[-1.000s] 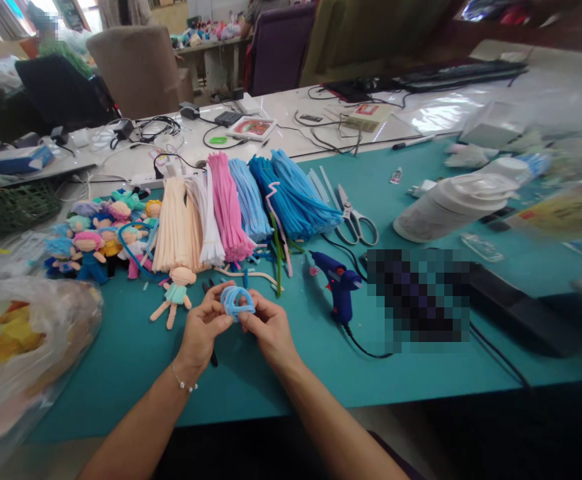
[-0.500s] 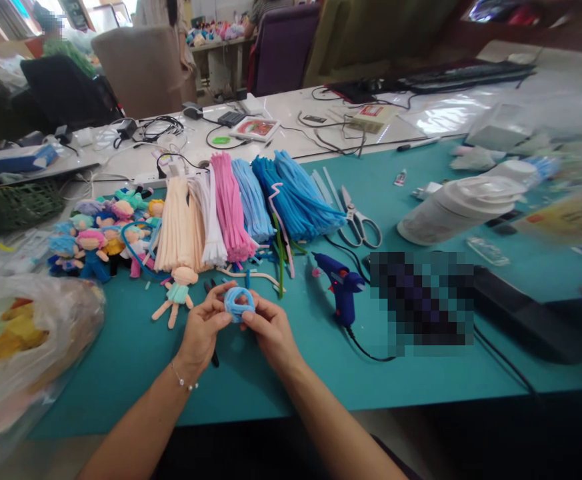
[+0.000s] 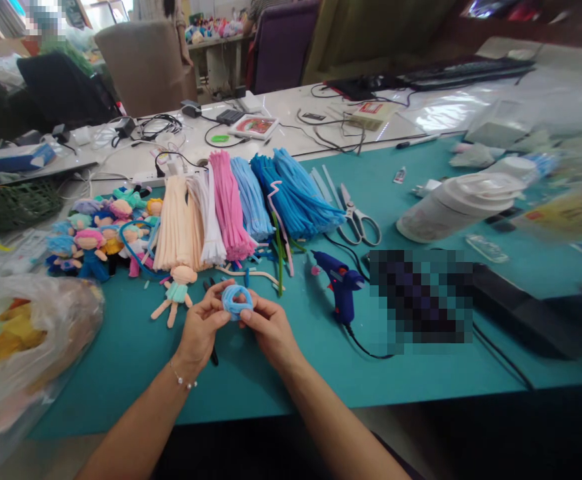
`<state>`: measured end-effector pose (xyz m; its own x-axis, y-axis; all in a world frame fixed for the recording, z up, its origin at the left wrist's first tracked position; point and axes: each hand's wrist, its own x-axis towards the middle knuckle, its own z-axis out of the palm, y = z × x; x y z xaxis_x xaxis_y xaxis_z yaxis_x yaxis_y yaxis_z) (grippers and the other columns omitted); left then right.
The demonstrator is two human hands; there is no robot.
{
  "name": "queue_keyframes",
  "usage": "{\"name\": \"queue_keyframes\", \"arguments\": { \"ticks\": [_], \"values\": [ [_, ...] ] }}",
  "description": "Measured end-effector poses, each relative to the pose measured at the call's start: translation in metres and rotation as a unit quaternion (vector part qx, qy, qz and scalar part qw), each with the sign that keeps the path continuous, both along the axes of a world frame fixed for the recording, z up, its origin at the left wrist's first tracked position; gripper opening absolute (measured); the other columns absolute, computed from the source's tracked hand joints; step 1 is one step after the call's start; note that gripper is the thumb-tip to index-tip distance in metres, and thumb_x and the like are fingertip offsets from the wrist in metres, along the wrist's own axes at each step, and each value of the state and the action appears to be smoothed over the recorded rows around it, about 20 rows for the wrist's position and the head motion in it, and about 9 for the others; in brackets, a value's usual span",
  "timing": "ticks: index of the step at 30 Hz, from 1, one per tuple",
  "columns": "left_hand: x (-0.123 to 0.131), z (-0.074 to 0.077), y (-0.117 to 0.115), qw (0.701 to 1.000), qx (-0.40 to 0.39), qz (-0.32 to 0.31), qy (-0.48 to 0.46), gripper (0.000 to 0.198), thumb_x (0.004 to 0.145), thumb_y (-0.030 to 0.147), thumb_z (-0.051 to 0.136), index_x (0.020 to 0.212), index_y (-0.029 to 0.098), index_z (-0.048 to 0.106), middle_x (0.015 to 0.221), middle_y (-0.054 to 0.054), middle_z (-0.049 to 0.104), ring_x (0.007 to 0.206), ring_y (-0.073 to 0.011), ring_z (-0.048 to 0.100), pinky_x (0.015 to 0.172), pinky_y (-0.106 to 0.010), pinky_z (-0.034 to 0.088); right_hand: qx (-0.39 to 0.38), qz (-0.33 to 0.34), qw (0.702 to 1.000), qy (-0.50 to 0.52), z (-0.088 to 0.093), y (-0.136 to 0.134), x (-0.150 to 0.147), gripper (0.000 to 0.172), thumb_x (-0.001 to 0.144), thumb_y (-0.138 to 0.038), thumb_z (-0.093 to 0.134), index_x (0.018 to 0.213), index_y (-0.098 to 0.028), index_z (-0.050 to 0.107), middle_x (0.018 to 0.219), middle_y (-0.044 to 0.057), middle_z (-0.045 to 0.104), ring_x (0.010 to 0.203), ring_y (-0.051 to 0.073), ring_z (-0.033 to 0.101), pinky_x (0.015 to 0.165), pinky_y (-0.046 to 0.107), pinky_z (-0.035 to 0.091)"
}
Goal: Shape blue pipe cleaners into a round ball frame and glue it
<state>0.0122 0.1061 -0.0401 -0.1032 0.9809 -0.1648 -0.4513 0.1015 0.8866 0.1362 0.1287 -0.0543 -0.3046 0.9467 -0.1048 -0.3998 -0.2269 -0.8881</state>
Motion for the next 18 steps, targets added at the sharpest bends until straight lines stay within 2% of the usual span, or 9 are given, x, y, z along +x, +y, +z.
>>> {"name": "queue_keyframes", "arguments": {
  "ticks": [4, 11, 18],
  "values": [
    [0.0007, 0.0003, 0.0, 1.0, -0.003, 0.009, -0.009, 0.016, 0.058, 0.023, 0.075, 0.05, 0.018, 0.063, 0.116, -0.008, 0.062, 0.107, -0.0282, 0.056, 0.096, -0.043, 0.04, -0.034, 0.009, 0.999, 0.035, 0.0001, -0.0004, -0.0006, 0.031, 0.057, -0.044, 0.079, 0.063, -0.018, 0.063, 0.068, -0.001, 0.053, 0.061, 0.013, 0.043, 0.057, 0.025, 0.035],
    [-0.0001, -0.0016, 0.0002, 1.0, -0.003, 0.002, -0.001, 0.016, 0.058, 0.023, 0.075, 0.05, 0.017, 0.063, 0.118, -0.009, 0.062, 0.108, -0.029, 0.056, 0.096, -0.043, 0.04, -0.032, 0.013, 0.999, 0.025, 0.0006, 0.0005, -0.001, 0.031, 0.058, -0.043, 0.078, 0.056, -0.017, 0.06, 0.07, 0.001, 0.054, 0.062, 0.013, 0.043, 0.058, 0.025, 0.035],
    [-0.0002, -0.0005, -0.0002, 1.0, -0.005, 0.002, 0.002, 0.017, 0.057, 0.026, 0.076, 0.05, 0.018, 0.063, 0.118, -0.009, 0.061, 0.111, -0.0301, 0.054, 0.096, -0.043, 0.04, -0.031, 0.013, 0.999, 0.02, 0.002, -0.0003, -0.001, 0.03, 0.059, -0.044, 0.077, 0.06, -0.018, 0.062, 0.071, 0.001, 0.054, 0.062, 0.013, 0.043, 0.057, 0.025, 0.036]
  ]
}}
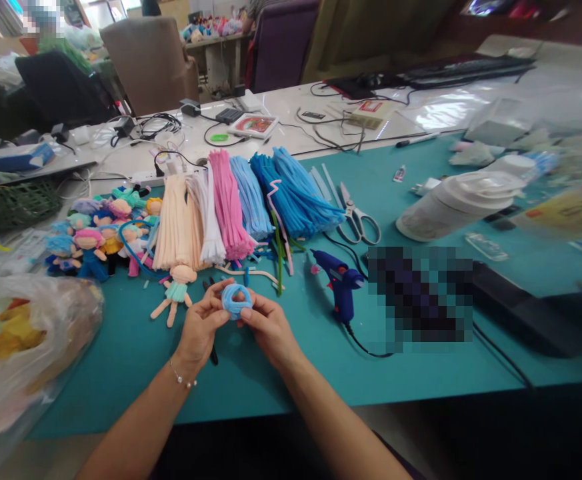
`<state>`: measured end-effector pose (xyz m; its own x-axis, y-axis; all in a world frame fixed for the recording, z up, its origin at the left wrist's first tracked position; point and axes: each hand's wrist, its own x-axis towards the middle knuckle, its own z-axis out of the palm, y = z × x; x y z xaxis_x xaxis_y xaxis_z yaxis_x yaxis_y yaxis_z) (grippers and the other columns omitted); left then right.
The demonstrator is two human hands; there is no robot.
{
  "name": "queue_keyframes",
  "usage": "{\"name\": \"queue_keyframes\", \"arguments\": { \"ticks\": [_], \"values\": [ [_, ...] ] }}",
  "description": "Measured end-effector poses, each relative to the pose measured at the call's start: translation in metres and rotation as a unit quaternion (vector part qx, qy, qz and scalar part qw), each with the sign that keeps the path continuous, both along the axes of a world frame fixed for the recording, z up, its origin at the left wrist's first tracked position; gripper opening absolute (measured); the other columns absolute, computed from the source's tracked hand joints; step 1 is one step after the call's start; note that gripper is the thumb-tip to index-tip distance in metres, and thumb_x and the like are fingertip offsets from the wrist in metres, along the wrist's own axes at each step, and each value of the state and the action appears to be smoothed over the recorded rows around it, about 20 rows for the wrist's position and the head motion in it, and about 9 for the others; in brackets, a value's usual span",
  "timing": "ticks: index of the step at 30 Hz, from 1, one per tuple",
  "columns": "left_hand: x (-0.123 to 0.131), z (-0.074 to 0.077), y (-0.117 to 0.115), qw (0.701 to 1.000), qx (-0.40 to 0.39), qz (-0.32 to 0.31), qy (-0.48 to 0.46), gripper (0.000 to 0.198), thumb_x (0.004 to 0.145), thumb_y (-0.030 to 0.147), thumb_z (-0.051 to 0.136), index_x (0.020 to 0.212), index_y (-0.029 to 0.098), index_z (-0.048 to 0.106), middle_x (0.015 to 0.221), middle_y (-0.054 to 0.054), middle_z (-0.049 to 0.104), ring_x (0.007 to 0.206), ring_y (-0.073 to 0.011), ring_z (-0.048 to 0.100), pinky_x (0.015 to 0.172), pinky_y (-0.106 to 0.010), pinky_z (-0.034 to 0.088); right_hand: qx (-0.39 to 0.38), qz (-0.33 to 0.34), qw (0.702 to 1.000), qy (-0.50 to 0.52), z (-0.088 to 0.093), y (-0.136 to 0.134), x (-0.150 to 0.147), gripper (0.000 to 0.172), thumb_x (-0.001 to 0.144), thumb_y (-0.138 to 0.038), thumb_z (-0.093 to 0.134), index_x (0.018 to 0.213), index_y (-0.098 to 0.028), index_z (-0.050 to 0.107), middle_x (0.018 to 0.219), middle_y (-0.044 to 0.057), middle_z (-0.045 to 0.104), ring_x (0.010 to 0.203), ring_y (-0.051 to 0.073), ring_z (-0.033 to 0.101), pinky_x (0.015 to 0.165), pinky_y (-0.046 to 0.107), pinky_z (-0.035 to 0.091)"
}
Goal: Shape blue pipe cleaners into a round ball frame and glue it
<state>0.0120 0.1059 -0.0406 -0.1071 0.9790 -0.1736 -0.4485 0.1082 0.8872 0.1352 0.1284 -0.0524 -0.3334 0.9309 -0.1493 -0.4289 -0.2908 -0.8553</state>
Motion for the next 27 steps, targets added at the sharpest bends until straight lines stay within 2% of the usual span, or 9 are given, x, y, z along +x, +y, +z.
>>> {"name": "queue_keyframes", "arguments": {
  "ticks": [8, 19, 27],
  "values": [
    [-0.0001, -0.0004, -0.0002, 1.0, 0.003, 0.007, 0.007, 0.016, 0.056, 0.023, 0.077, 0.05, 0.018, 0.063, 0.118, -0.008, 0.061, 0.112, -0.0294, 0.054, 0.097, -0.042, 0.039, 0.032, -0.022, 0.999, -0.024, -0.0008, 0.0003, -0.0011, 0.033, 0.061, -0.046, 0.076, 0.061, -0.018, 0.059, 0.068, -0.001, 0.051, 0.06, 0.012, 0.041, 0.055, 0.024, 0.036],
    [-0.0012, -0.0042, -0.0003, 0.999, 0.009, 0.013, 0.028, 0.017, 0.058, 0.023, 0.076, 0.05, 0.018, 0.062, 0.119, -0.008, 0.06, 0.11, -0.0291, 0.055, 0.098, -0.043, 0.039, 0.034, -0.02, 0.999, -0.033, 0.0003, -0.0009, -0.0003, 0.034, 0.061, -0.048, 0.076, 0.063, -0.019, 0.057, 0.067, -0.001, 0.05, 0.061, 0.013, 0.042, 0.056, 0.024, 0.037],
    [-0.0017, -0.0049, -0.0017, 0.998, 0.026, 0.003, 0.058, 0.017, 0.059, 0.025, 0.077, 0.052, 0.018, 0.063, 0.12, -0.009, 0.059, 0.108, -0.0284, 0.055, 0.097, -0.044, 0.04, 0.06, -0.026, 0.997, -0.046, 0.0063, -0.0002, 0.0005, 0.03, 0.064, -0.041, 0.075, 0.058, -0.018, 0.058, 0.067, -0.002, 0.048, 0.062, 0.012, 0.042, 0.059, 0.025, 0.037]
  ]
}}
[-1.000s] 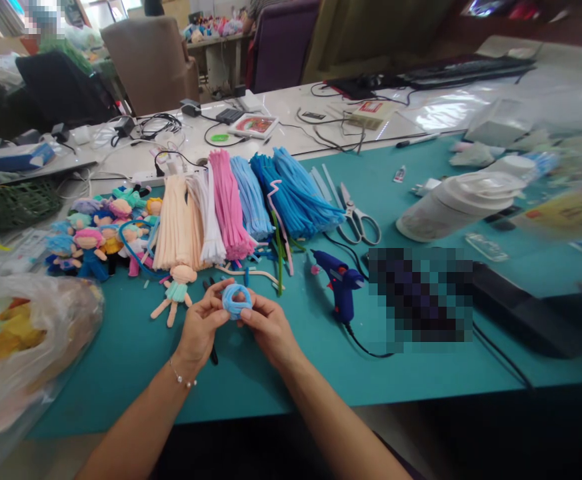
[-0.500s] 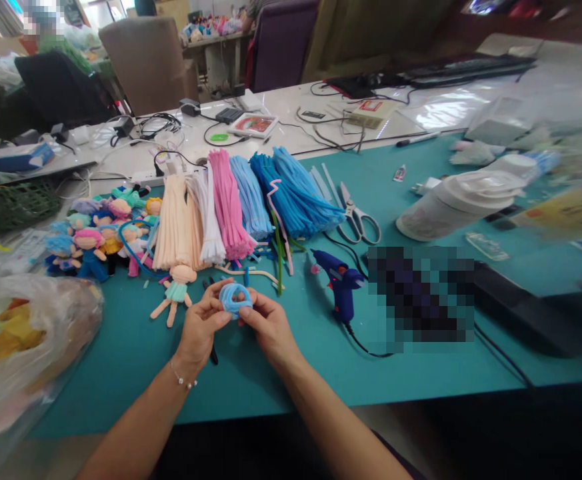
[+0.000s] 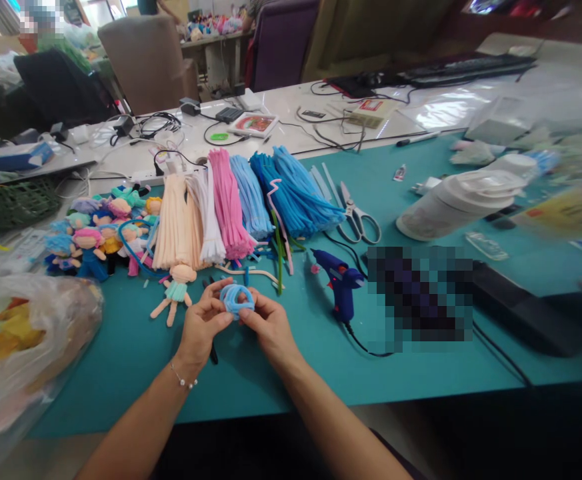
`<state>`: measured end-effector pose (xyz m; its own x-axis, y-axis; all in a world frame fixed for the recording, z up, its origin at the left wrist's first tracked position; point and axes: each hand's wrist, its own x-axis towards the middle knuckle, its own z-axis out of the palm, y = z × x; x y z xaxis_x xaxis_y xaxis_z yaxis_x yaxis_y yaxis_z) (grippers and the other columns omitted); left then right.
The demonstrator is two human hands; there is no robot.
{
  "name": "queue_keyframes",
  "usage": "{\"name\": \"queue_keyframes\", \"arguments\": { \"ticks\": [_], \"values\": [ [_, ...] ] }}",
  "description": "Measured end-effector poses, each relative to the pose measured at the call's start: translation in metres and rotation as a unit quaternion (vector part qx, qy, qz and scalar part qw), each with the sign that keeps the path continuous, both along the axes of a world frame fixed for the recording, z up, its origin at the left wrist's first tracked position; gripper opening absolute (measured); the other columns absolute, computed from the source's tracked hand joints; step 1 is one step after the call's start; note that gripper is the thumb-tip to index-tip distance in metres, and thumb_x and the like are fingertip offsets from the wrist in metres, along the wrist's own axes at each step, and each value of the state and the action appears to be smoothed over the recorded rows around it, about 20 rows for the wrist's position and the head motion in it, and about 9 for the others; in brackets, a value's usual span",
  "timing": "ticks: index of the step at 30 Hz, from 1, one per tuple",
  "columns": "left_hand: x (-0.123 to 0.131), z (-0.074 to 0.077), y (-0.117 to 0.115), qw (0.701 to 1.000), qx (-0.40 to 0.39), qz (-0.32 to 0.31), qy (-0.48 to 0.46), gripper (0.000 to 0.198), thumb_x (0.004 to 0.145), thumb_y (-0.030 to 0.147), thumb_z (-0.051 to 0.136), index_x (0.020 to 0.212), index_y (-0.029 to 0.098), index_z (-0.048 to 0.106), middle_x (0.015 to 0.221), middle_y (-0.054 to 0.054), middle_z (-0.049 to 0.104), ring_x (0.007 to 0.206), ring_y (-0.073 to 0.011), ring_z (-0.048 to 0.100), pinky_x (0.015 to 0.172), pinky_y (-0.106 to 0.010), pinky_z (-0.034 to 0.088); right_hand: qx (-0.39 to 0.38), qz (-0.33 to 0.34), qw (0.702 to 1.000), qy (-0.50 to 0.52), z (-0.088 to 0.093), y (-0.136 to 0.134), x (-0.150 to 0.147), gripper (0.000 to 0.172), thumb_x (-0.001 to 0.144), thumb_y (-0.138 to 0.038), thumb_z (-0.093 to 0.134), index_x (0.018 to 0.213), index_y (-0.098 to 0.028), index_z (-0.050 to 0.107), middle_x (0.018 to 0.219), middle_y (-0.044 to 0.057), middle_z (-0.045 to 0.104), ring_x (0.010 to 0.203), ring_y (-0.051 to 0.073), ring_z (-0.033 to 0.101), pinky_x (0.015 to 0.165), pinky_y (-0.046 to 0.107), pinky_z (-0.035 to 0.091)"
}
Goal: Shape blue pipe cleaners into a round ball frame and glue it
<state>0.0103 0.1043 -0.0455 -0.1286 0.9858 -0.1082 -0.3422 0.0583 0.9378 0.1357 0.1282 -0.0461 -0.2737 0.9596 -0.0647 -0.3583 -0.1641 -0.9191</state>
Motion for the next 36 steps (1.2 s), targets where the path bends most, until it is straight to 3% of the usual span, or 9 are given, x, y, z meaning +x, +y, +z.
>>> {"name": "queue_keyframes", "arguments": {
  "ticks": [7, 11, 20, 27, 36],
  "values": [
    [0.0008, 0.0011, 0.0015, 1.0, -0.009, 0.012, -0.022, 0.015, 0.058, 0.021, 0.076, 0.051, 0.018, 0.062, 0.119, -0.008, 0.06, 0.107, -0.0274, 0.056, 0.096, -0.042, 0.04, 0.003, 0.008, 0.999, 0.033, -0.0029, 0.0002, -0.0001, 0.021, 0.065, -0.035, 0.074, 0.062, -0.018, 0.064, 0.067, -0.002, 0.051, 0.062, 0.012, 0.044, 0.058, 0.024, 0.037],
    [-0.002, 0.002, 0.0043, 0.995, -0.033, 0.028, -0.087, 0.011, 0.057, 0.019, 0.073, 0.051, 0.018, 0.064, 0.114, -0.008, 0.063, 0.107, -0.0264, 0.056, 0.092, -0.038, 0.042, -0.044, 0.018, 0.995, 0.091, -0.0065, 0.0005, 0.0021, 0.022, 0.065, -0.04, 0.072, 0.069, -0.019, 0.067, 0.059, -0.003, 0.05, 0.055, 0.011, 0.043, 0.055, 0.024, 0.037],
    [-0.0036, -0.0008, 0.0061, 0.98, -0.081, -0.022, -0.178, 0.009, 0.055, 0.016, 0.071, 0.05, 0.015, 0.064, 0.11, -0.009, 0.067, 0.093, -0.0252, 0.062, 0.079, -0.035, 0.046, -0.099, 0.064, 0.983, 0.143, -0.001, -0.0007, 0.0012, 0.026, 0.063, -0.039, 0.076, 0.065, -0.016, 0.064, 0.056, -0.003, 0.049, 0.052, 0.009, 0.043, 0.051, 0.022, 0.039],
    [-0.0045, -0.0013, 0.0047, 0.985, -0.07, -0.042, -0.149, 0.01, 0.057, 0.017, 0.072, 0.051, 0.016, 0.064, 0.115, -0.009, 0.065, 0.105, -0.0282, 0.058, 0.091, -0.038, 0.042, -0.093, 0.077, 0.983, 0.137, -0.0019, -0.0015, 0.0014, 0.031, 0.06, -0.042, 0.079, 0.066, -0.016, 0.064, 0.046, -0.008, 0.04, 0.039, 0.004, 0.028, 0.038, 0.019, 0.027],
    [-0.0025, 0.0034, 0.0029, 0.994, -0.043, -0.028, -0.094, 0.011, 0.056, 0.019, 0.074, 0.051, 0.017, 0.064, 0.117, -0.009, 0.063, 0.108, -0.0285, 0.055, 0.096, -0.041, 0.038, -0.084, 0.041, 0.992, 0.086, -0.0064, -0.0007, 0.001, 0.037, 0.059, -0.044, 0.079, 0.057, -0.017, 0.055, 0.045, -0.008, 0.042, 0.037, 0.004, 0.031, 0.036, 0.02, 0.02]
  ]
}}
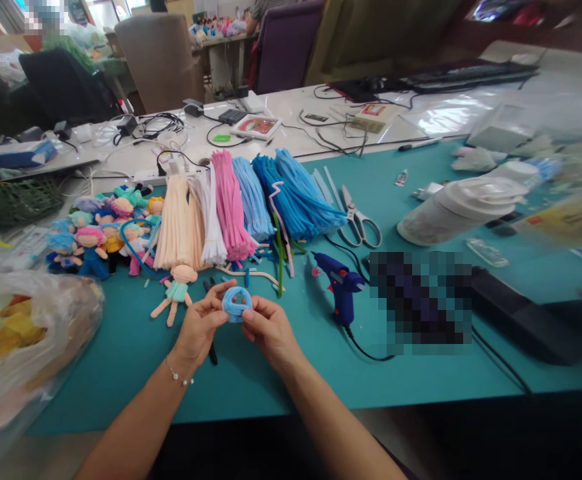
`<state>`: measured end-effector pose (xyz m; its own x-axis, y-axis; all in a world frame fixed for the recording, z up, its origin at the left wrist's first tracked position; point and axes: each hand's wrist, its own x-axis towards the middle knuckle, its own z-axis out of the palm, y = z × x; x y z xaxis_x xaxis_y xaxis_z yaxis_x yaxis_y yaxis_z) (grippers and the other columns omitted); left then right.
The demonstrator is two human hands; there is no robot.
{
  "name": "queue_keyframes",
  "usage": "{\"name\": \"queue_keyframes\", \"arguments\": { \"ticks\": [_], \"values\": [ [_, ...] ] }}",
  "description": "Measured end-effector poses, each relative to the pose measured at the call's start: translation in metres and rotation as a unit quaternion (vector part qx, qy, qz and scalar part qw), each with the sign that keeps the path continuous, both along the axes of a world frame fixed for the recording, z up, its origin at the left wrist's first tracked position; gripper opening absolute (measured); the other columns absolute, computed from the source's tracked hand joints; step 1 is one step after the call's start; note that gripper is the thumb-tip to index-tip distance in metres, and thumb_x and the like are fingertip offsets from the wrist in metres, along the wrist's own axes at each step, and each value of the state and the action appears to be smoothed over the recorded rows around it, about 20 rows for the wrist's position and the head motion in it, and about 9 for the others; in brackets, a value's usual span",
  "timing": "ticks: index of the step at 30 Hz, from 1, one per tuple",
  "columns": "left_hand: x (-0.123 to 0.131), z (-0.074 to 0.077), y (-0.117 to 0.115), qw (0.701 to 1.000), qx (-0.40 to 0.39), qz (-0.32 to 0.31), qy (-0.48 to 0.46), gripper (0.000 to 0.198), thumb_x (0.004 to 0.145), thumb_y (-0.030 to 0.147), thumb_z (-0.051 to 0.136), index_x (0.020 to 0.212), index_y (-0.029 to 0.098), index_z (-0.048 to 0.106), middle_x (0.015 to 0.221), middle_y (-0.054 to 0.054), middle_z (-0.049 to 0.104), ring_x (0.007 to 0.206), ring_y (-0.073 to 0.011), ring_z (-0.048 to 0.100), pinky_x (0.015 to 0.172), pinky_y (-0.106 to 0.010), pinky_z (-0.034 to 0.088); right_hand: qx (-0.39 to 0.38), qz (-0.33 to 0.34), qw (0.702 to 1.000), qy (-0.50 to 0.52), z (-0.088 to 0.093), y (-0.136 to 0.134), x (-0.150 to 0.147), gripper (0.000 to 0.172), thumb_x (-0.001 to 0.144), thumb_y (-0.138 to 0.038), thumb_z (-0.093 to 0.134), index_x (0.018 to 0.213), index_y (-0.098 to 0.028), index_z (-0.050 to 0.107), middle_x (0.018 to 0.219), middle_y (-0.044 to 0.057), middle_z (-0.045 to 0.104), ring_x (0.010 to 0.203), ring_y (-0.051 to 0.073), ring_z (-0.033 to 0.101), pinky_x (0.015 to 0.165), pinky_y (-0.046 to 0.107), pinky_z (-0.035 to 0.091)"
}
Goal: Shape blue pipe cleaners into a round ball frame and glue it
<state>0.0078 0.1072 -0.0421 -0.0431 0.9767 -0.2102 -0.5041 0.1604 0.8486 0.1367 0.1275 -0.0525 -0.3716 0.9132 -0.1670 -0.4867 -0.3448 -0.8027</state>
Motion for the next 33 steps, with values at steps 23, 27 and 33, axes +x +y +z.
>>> {"name": "queue_keyframes", "arguments": {
  "ticks": [23, 27, 33],
  "values": [
    [-0.0005, 0.0006, 0.0019, 0.999, -0.003, 0.036, 0.001, 0.011, 0.057, 0.017, 0.07, 0.051, 0.017, 0.061, 0.114, -0.008, 0.063, 0.102, -0.0251, 0.057, 0.088, -0.037, 0.043, 0.004, -0.018, 1.0, 0.004, 0.002, -0.0008, -0.0006, 0.029, 0.062, -0.042, 0.076, 0.071, -0.018, 0.061, 0.048, -0.009, 0.041, 0.038, 0.005, 0.027, 0.038, 0.02, 0.027],
    [-0.003, -0.0004, 0.0051, 0.997, -0.031, 0.048, -0.054, 0.007, 0.057, 0.019, 0.066, 0.055, 0.016, 0.06, 0.108, -0.009, 0.066, 0.09, -0.0218, 0.06, 0.078, -0.034, 0.046, 0.001, -0.053, 0.999, 0.001, 0.0023, -0.0007, -0.0007, 0.026, 0.065, -0.04, 0.072, 0.074, -0.017, 0.064, 0.048, -0.009, 0.036, 0.039, 0.005, 0.024, 0.038, 0.02, 0.028],
    [-0.0036, 0.0003, 0.0042, 0.999, -0.018, 0.037, -0.033, 0.007, 0.058, 0.02, 0.062, 0.055, 0.016, 0.057, 0.107, -0.009, 0.064, 0.089, -0.0231, 0.06, 0.077, -0.035, 0.046, 0.013, -0.052, 0.998, -0.038, -0.0013, -0.0004, -0.0014, 0.027, 0.068, -0.043, 0.07, 0.065, -0.018, 0.061, 0.044, -0.009, 0.033, 0.04, 0.007, 0.025, 0.039, 0.021, 0.028]
  ]
}}
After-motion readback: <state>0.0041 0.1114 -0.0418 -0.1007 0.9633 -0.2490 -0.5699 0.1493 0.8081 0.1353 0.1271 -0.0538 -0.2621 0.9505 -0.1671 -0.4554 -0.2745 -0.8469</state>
